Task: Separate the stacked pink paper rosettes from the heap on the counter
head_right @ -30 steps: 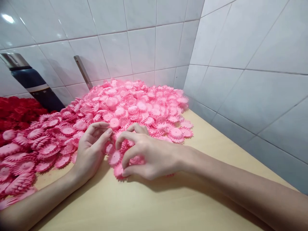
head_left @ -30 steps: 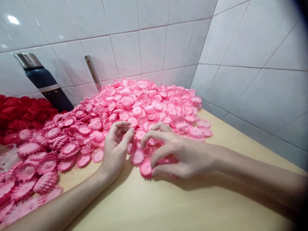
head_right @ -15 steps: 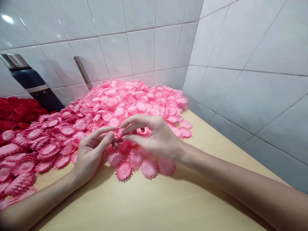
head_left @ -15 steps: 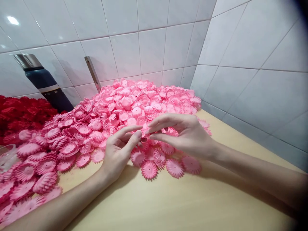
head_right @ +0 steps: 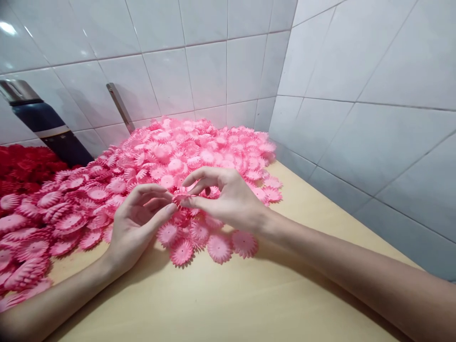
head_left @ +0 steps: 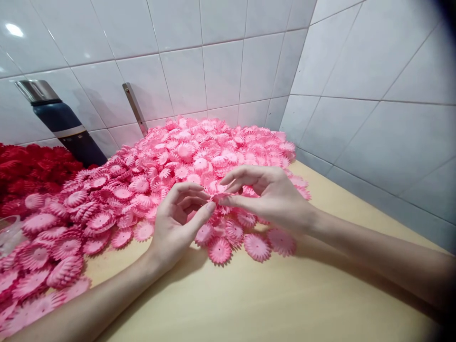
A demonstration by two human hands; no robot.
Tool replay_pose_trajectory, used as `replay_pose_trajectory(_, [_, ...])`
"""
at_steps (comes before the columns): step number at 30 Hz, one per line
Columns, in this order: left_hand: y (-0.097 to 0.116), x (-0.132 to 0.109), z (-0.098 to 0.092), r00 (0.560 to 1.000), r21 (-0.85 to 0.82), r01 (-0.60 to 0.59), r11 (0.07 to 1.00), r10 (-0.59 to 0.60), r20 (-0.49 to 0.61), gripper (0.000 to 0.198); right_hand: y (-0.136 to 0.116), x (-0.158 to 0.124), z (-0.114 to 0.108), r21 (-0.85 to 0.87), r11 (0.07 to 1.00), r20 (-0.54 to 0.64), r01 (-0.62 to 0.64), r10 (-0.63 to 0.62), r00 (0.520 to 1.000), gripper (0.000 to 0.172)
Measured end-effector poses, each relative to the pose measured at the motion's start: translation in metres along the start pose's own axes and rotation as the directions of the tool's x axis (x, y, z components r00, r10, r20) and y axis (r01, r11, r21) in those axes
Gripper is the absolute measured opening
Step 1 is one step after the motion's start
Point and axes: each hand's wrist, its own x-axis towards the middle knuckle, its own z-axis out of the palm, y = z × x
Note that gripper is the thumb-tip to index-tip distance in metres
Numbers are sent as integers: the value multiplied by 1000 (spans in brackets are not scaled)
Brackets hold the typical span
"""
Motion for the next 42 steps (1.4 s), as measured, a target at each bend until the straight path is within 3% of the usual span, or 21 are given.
replay_pose_trajectory(9, [0, 1, -1, 994, 58, 28, 998, -34, 107, 16, -1, -1, 3, 54, 999, 119, -8, 1, 993, 21])
replay_pose_trajectory(16, [-4, 2, -5, 989, 49, 41, 998, -47, 138, 12, -3, -2, 4, 64, 997, 147, 41, -50, 988, 15])
replay_pose_trajectory(23, [-5, 1, -5, 978, 33, 22, 999, -28, 204, 10, -3, -3, 4, 62, 996, 154, 68, -77, 985, 18])
replay_pose_trajectory(31, [-7, 4, -4, 994, 16, -54, 998, 52, 98, 13, 3, -2, 2, 153, 988, 121, -10, -9, 993, 30])
replay_pose_trajectory(36, [-1, 4, -3, 989, -30, 9, 1000, -5, 146, 10, 2, -2, 4, 140, 990, 85, 30, -42, 995, 27])
replay_pose_trajectory(42, [0, 2, -5, 973, -67, 59, 996, -42, 225, 14, -1, -4, 6, 112, 993, 124, 27, -41, 991, 25])
